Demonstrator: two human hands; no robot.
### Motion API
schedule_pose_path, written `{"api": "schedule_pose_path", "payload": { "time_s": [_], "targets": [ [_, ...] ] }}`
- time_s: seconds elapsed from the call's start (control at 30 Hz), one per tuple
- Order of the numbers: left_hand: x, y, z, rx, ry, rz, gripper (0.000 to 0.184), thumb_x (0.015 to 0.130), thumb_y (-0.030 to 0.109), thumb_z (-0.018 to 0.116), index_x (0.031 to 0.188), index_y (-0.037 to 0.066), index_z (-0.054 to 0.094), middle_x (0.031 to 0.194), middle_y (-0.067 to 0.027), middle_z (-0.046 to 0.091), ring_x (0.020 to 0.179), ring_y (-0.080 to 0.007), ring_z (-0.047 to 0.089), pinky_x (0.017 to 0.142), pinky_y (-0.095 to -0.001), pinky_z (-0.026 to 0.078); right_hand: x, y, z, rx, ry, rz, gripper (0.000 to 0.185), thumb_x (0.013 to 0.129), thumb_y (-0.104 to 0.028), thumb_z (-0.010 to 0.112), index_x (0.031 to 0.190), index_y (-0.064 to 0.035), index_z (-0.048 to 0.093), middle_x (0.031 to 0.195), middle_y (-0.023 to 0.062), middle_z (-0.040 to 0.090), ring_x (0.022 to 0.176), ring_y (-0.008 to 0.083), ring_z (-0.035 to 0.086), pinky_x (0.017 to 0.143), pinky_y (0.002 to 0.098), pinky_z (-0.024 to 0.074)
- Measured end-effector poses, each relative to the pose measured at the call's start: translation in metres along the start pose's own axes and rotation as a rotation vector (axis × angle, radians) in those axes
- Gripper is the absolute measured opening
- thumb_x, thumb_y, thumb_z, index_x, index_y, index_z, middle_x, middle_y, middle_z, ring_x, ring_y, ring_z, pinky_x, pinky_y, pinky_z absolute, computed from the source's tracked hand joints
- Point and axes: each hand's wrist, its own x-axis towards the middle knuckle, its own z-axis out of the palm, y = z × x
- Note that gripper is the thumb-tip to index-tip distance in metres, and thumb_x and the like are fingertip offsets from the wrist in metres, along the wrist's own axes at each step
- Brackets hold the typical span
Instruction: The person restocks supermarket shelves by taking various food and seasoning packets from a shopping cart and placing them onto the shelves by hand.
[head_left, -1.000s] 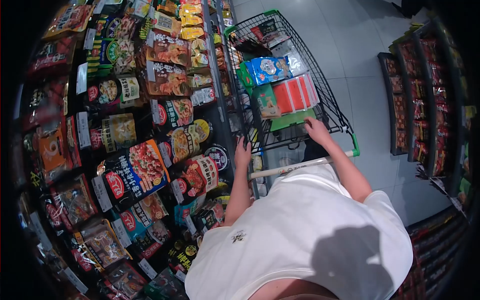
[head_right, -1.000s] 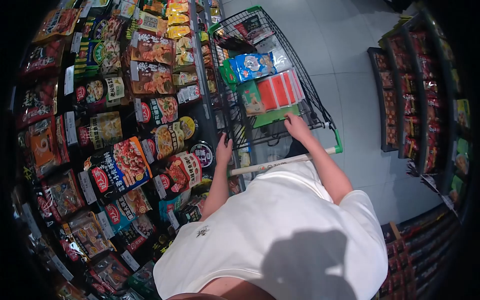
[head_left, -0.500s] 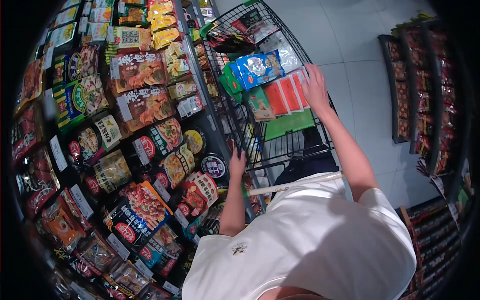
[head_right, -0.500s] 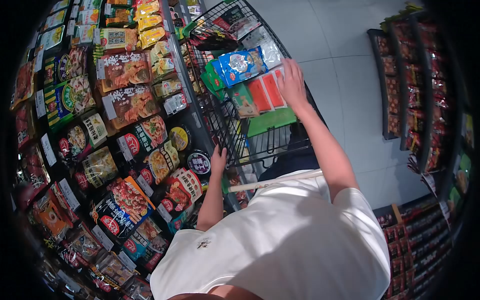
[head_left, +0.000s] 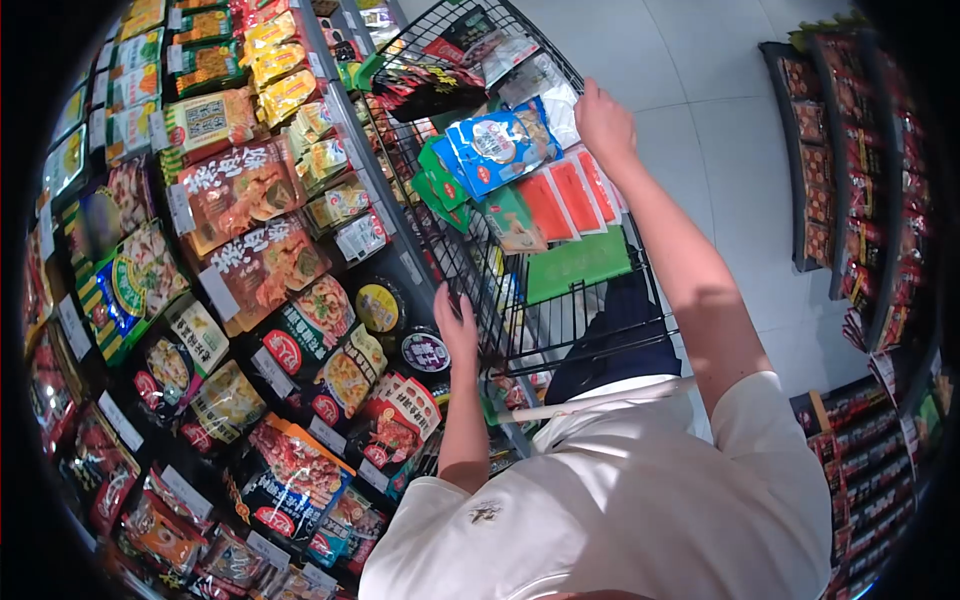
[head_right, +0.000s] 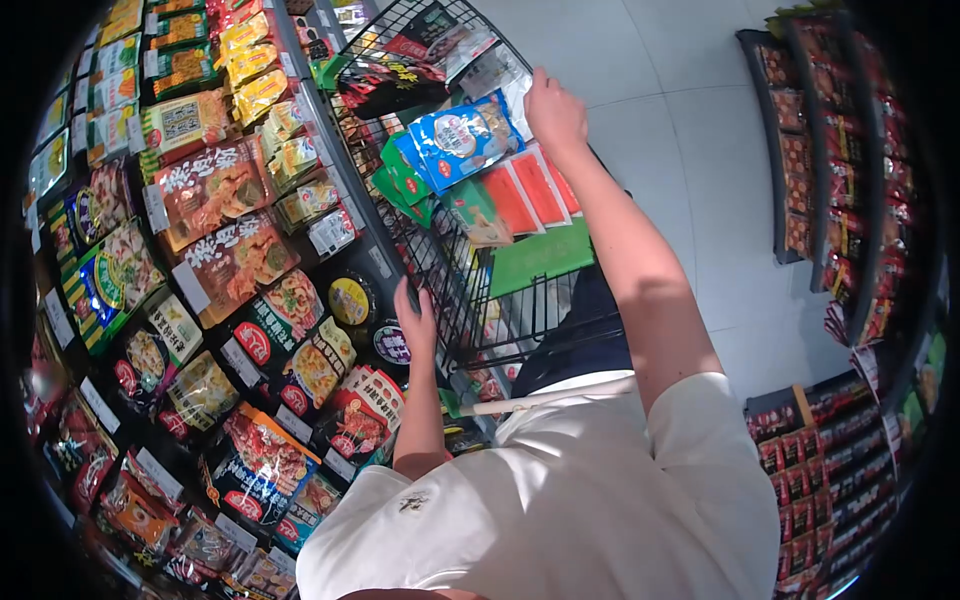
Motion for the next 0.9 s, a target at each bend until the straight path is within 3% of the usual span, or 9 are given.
{"api": "schedule_pose_path", "payload": {
  "time_s": [0.2,0.27,0.4,0.43,0.57,0.67,0.7,0.83,0.9],
  "targets": [
    [0.173,0.079,0.06,0.094,0.115,0.489,0.044,0.095,0.015,0.066,0.134,-0.001,0.055,0.142,-0.02,0.051,0.135,-0.0382,0.045,0.113,-0.0461,0.036,-0.003,0.001,-0.003,-0.04,0.032,-0.048,0.029,0.09,-0.018,0.057,0.115,-0.0033,0.053,0.092,0.017,0.07,0.078,0.0355,0.072,0.065,0.0486,0.0578],
    [0.228,0.105,0.087,-0.09,-0.032,0.516,0.048,0.094,0.017,0.068,0.136,-0.001,0.054,0.145,-0.0207,0.049,0.136,-0.0382,0.045,0.111,-0.044,0.039,-0.003,0.001,-0.003,-0.02,-0.003,-0.014,0.035,0.091,-0.02,0.055,0.121,-0.002,0.055,0.098,0.0187,0.07,0.082,0.038,0.071,0.068,0.0502,0.0573],
    [0.305,0.146,0.152,-0.001,-0.077,0.769,0.066,0.09,0.018,0.072,0.147,0.0,0.043,0.151,-0.0216,0.043,0.139,-0.0375,0.043,0.113,-0.0428,0.038,-0.005,0.0,-0.004,-0.033,-0.003,-0.006,0.039,0.092,-0.021,0.055,0.125,-0.0015,0.056,0.099,0.0189,0.071,0.079,0.0384,0.071,0.067,0.05,0.0574],
    [0.321,0.148,0.171,0.127,-0.073,0.777,0.077,0.087,0.018,0.074,0.15,0.0,0.035,0.152,-0.0221,0.041,0.14,-0.0376,0.042,0.115,-0.0426,0.037,-0.005,0.0,-0.004,-0.054,0.028,-0.023,0.035,0.09,-0.02,0.056,0.121,-0.0024,0.055,0.095,0.0171,0.07,0.077,0.0362,0.072,0.065,0.0487,0.0575],
    [0.366,0.138,0.228,0.345,-0.108,0.746,0.082,0.084,0.021,0.075,0.152,0.002,0.032,0.152,-0.0207,0.042,0.14,-0.0368,0.042,0.114,-0.0426,0.039,-0.007,0.003,-0.002,-0.09,0.108,-0.064,0.028,0.088,-0.02,0.06,0.11,-0.0036,0.054,0.085,0.0136,0.068,0.072,0.0315,0.072,0.058,0.0456,0.0575],
    [0.376,0.134,0.246,0.374,-0.189,0.557,0.078,0.083,0.019,0.073,0.15,0.004,0.035,0.149,-0.0228,0.045,0.136,-0.0384,0.046,0.109,-0.0429,0.044,-0.007,0.004,0.0,-0.081,0.086,-0.06,0.033,0.088,-0.02,0.06,0.115,-0.0024,0.054,0.088,0.015,0.069,0.071,0.0328,0.072,0.06,0.0459,0.0579],
    [0.377,0.133,0.248,0.36,-0.179,0.519,0.072,0.084,0.017,0.068,0.149,0.008,0.039,0.148,-0.0201,0.047,0.133,-0.0367,0.05,0.106,-0.0439,0.047,-0.006,0.004,0.001,-0.074,0.057,-0.04,0.036,0.089,-0.022,0.06,0.119,-0.0024,0.055,0.091,0.0159,0.07,0.073,0.0341,0.072,0.062,0.0477,0.0578],
    [0.39,0.14,0.244,0.306,-0.186,0.449,0.056,0.089,0.014,0.059,0.144,0.012,0.047,0.147,-0.0119,0.051,0.123,-0.0332,0.059,0.098,-0.0455,0.052,-0.005,0.008,0.004,-0.06,0.049,-0.037,0.04,0.089,-0.022,0.06,0.123,-0.0017,0.054,0.093,0.0166,0.07,0.074,0.0351,0.072,0.064,0.0481,0.058],
    [0.394,0.14,0.236,0.308,-0.173,0.467,0.05,0.091,0.013,0.055,0.141,0.01,0.049,0.138,-0.0144,0.057,0.114,-0.0365,0.064,0.093,-0.0468,0.053,-0.005,0.008,0.004,-0.044,0.054,-0.042,0.04,0.088,-0.021,0.061,0.123,-0.0014,0.054,0.092,0.0167,0.07,0.073,0.0353,0.071,0.063,0.0477,0.0581]
  ]
}}
